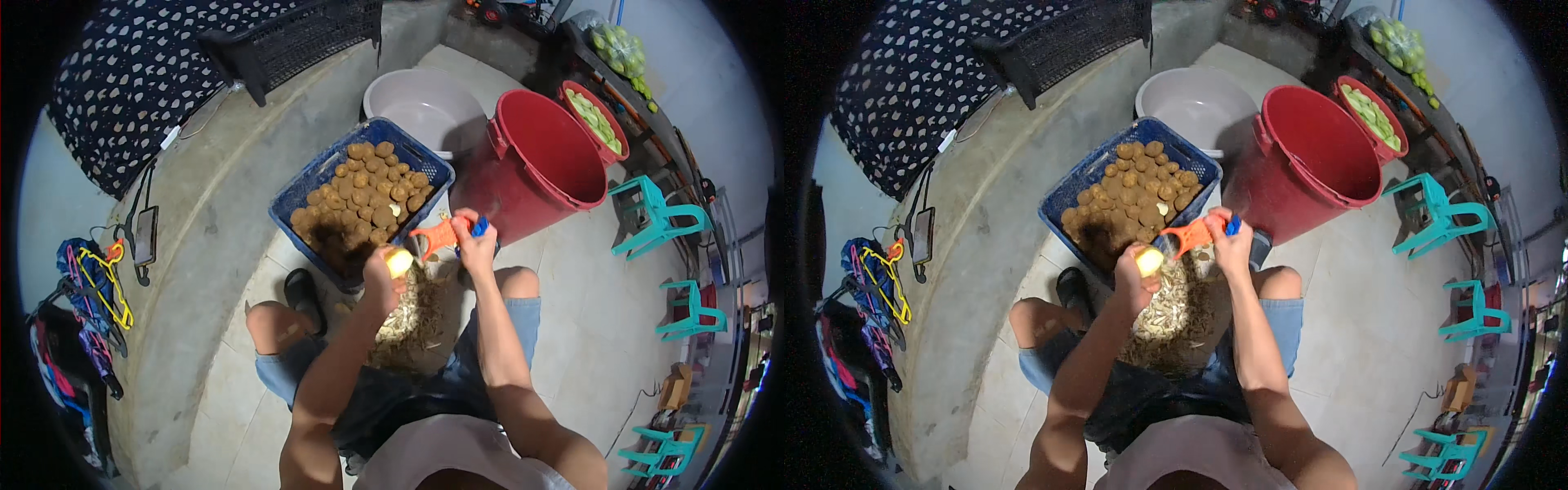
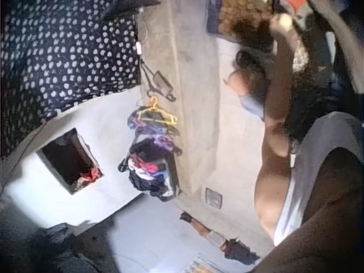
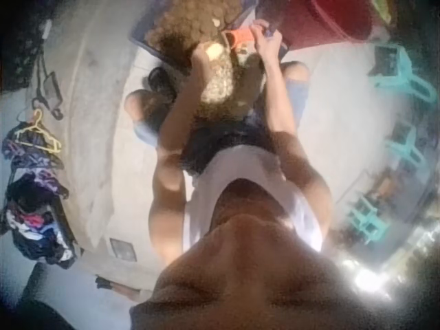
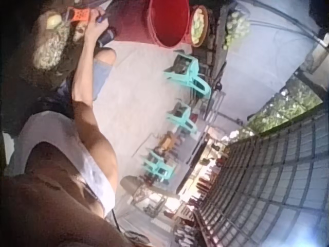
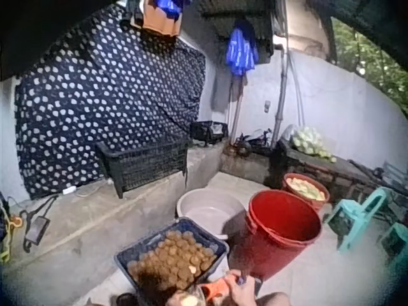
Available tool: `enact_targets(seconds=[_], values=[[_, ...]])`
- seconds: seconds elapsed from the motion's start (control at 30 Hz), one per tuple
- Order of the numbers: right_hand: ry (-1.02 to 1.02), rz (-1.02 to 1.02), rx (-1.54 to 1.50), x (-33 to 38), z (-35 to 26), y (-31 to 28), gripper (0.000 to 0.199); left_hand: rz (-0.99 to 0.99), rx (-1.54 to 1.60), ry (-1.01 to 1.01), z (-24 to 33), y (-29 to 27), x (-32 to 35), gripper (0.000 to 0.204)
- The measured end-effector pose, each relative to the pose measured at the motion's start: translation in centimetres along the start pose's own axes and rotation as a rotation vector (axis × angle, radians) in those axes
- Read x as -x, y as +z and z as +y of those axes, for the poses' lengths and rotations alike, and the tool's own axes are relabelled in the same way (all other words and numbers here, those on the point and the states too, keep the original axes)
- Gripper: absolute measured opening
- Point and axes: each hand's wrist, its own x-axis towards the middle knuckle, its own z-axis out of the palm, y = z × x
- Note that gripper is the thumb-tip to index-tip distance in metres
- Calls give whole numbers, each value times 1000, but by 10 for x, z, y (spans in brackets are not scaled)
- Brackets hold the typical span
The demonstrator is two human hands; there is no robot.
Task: The person uses a peeler to remove the skin from potatoes, placing the peeled potatoes into a red bucket of water while the peels fall onto the floor.
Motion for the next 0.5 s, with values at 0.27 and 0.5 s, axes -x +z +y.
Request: enact_targets(seconds=[0.27, 0.5], values=[[-91, 44, 55, -12, 0, -19, 13, -315, 210, -156, 6, -3, 1, 35], [-217, 68, 128, -23, -38, -57, 17, 95, -1241, 1118, -37, -54, -70, 18]])
